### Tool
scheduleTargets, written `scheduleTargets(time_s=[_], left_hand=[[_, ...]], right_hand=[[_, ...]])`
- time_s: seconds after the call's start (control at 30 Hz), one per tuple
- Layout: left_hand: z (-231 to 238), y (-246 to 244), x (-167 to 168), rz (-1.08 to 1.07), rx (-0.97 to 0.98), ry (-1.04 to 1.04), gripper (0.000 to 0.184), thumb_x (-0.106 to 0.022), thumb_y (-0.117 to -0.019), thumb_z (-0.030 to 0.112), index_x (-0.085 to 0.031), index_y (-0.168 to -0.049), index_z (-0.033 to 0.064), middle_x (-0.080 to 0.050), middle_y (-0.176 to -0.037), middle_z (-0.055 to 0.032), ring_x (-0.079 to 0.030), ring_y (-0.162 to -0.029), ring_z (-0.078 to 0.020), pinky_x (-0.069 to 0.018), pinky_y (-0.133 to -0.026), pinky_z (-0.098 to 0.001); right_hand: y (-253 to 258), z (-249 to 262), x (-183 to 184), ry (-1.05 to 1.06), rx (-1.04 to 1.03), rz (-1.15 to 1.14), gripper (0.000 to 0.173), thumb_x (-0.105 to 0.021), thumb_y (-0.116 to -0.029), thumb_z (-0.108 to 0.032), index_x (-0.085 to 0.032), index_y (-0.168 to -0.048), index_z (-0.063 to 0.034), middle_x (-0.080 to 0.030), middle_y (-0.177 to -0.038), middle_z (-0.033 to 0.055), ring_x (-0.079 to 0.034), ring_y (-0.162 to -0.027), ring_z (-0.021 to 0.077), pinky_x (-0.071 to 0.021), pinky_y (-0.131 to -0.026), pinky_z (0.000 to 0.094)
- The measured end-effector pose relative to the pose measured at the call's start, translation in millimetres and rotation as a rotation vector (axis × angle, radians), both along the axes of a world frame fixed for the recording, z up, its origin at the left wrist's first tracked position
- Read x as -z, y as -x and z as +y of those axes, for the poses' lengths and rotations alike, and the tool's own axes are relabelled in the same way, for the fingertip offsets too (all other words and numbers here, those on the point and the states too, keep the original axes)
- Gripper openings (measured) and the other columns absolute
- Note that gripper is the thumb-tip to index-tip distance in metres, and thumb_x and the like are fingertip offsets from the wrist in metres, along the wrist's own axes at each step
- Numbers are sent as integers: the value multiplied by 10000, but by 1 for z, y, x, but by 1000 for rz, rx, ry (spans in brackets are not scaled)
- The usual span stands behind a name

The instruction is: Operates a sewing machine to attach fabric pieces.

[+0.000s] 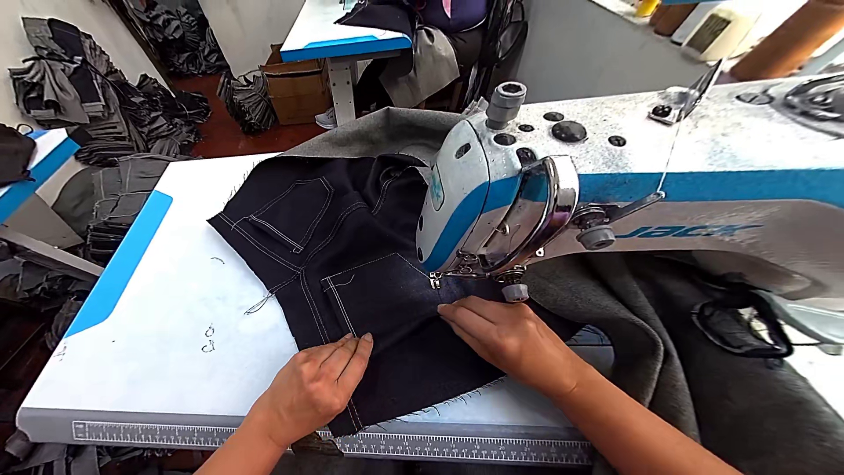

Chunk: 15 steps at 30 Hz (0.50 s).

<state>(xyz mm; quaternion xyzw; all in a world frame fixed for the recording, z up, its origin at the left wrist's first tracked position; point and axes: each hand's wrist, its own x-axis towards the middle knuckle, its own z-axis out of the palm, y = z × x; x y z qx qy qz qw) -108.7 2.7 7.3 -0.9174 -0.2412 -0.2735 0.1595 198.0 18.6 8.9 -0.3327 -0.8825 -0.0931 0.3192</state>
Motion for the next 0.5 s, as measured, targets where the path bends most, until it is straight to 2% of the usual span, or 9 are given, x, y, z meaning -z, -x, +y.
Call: scheduleTargets(time_s=[0.1,0.2,0.33,0.4,0.47,0.5], left_hand=[[-5,-3,2,43,5,-22,234,-510,-995,-13,-717,-1098,-47,-774,-975,-171,-772,-898,-253,-612,-801,-304],[-19,-12,-2,173,-87,9,265,-481,-988,-23,-723,-1095,-43,-771,-1028,-169,-767,-955,-283,-618,-821,-338],[-28,-22,-25,394,-185,89,293,-504,-942,7,-731,-1121,-41,-768,-1073,-157,-763,-991,-269,-619,-802,-348],[-18,-24,-31,353,-163,150,278,-547,-900,98,-763,-1046,1,-777,-952,-125,-771,-883,-251,-620,-744,-359],[3,-29,-28,216,-87,182,217,-575,-886,114,-769,-961,54,-696,-735,-67,-709,-698,-224,-579,-632,-343],[14,-33,-24,157,-39,199,208,-585,-910,110,-770,-999,78,-694,-750,-48,-708,-738,-214,-586,-688,-339]], right_hand=[[0,-4,4,-128,-40,-70,190,-546,-963,-8,-735,-957,6,-695,-799,107,-680,-666,212,-520,-516,298],[3,-13,1,-99,2,-167,238,-511,-948,36,-742,-920,-17,-714,-827,97,-690,-708,211,-540,-568,306],[10,-22,-2,-45,92,-250,256,-493,-935,56,-739,-948,-18,-700,-842,87,-668,-704,220,-510,-535,310],[11,-28,1,-61,147,-263,271,-488,-945,51,-746,-977,-24,-740,-897,90,-711,-783,225,-560,-624,317],[11,-36,6,-42,208,-254,299,-481,-953,42,-753,-1056,-32,-770,-1005,97,-749,-960,250,-606,-845,342],[11,-40,10,-12,229,-232,327,-479,-950,46,-752,-1114,-31,-769,-1064,109,-740,-1047,271,-596,-915,351]])
